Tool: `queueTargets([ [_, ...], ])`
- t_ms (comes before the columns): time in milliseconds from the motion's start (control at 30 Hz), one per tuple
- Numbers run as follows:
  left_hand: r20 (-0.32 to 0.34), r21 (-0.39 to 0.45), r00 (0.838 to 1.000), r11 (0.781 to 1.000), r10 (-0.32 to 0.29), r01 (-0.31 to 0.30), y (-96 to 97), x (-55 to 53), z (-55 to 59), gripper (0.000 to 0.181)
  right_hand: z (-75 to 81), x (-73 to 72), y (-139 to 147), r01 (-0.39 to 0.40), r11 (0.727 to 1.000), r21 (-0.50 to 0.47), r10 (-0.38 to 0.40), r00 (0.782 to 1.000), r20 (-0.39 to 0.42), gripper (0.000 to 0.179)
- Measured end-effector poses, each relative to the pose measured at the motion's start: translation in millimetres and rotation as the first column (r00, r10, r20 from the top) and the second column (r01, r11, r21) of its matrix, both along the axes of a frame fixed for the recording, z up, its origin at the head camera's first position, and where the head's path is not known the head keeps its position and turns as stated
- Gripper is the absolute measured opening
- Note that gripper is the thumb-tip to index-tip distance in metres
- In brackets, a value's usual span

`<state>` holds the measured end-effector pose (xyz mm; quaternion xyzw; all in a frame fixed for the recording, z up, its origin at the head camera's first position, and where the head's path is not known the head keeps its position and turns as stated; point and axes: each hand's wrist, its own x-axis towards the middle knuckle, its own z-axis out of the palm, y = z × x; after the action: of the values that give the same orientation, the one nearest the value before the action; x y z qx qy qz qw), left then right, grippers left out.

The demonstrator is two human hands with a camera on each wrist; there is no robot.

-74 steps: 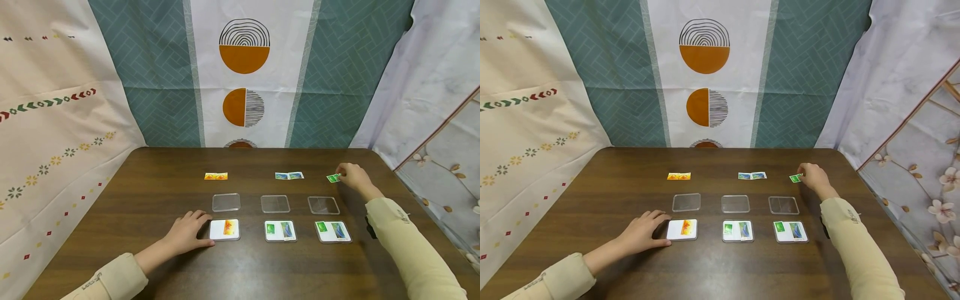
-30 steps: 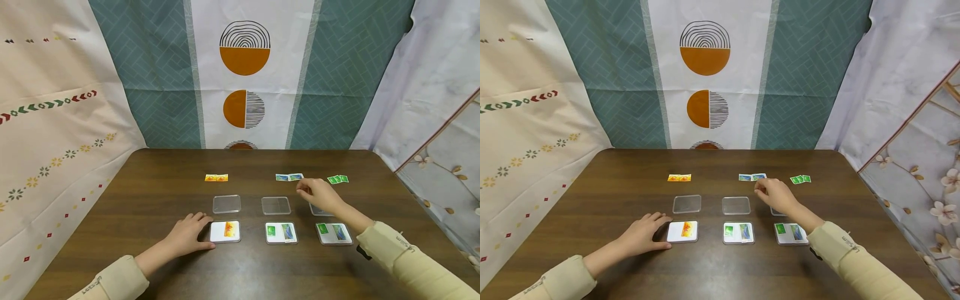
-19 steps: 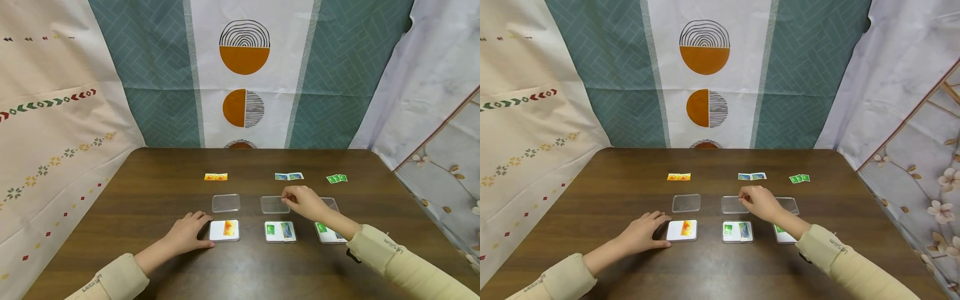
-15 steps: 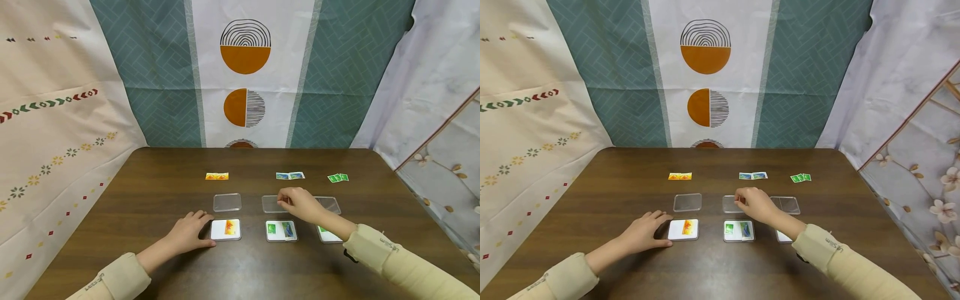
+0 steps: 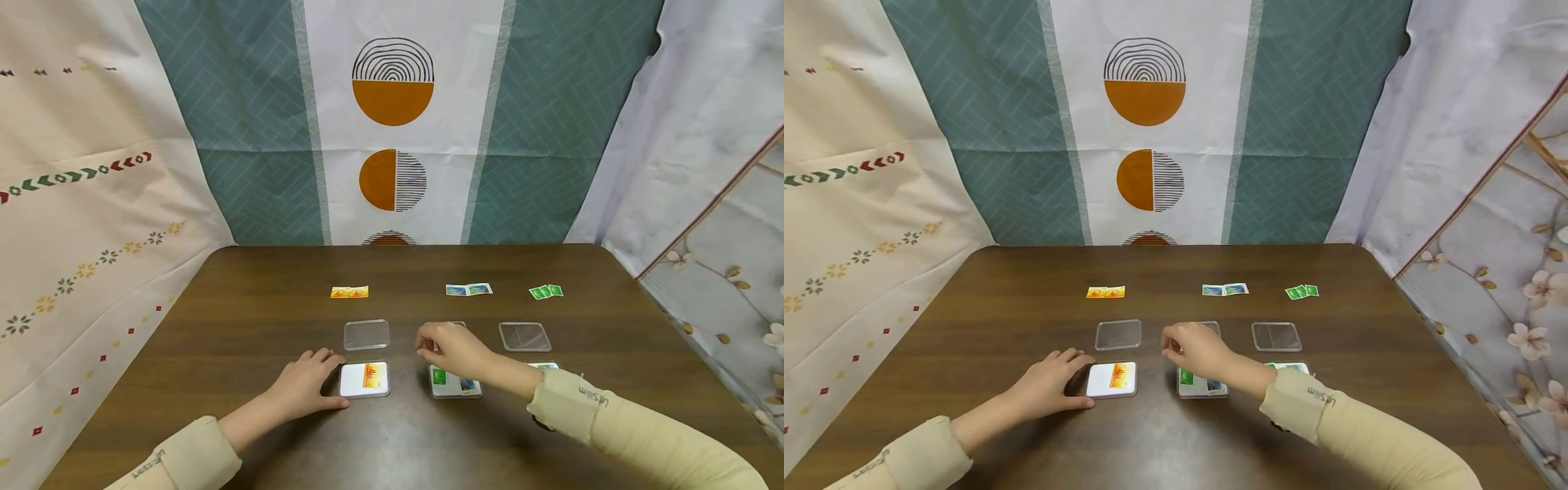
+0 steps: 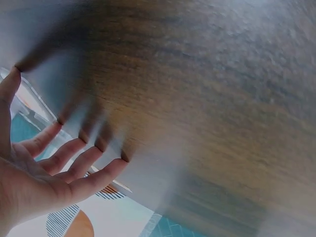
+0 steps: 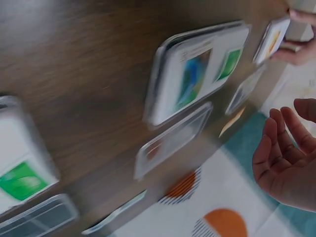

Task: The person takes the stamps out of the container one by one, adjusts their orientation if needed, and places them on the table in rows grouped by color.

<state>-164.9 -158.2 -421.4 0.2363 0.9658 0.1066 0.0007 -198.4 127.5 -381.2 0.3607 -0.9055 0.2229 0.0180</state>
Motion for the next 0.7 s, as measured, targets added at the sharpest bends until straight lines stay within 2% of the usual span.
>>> queueTargets([
  [267, 0.031, -0.016, 0.999, 1.0, 0.02, -0.02, -0.9, -2.0, 0.4, 0.072, -9.4, 4.9, -28.6, -0.066, 0.995, 0.069, 0.068, 0.997, -0.031, 0.012],
  [467, 0.026, -0.022, 0.999, 0.999, 0.026, -0.025, -1.6, -3.3, 0.9, 0.072, -18.9, 5.2, -40.6, -0.042, 0.997, 0.069, 0.045, 0.998, -0.034, 0.019],
  [700, 0.034, -0.024, 0.999, 0.999, 0.022, -0.021, -0.7, -2.8, -2.4, 0.071, -24.6, 7.2, -50.3, -0.03, 0.997, 0.065, 0.029, 0.999, 0.018, 0.022],
])
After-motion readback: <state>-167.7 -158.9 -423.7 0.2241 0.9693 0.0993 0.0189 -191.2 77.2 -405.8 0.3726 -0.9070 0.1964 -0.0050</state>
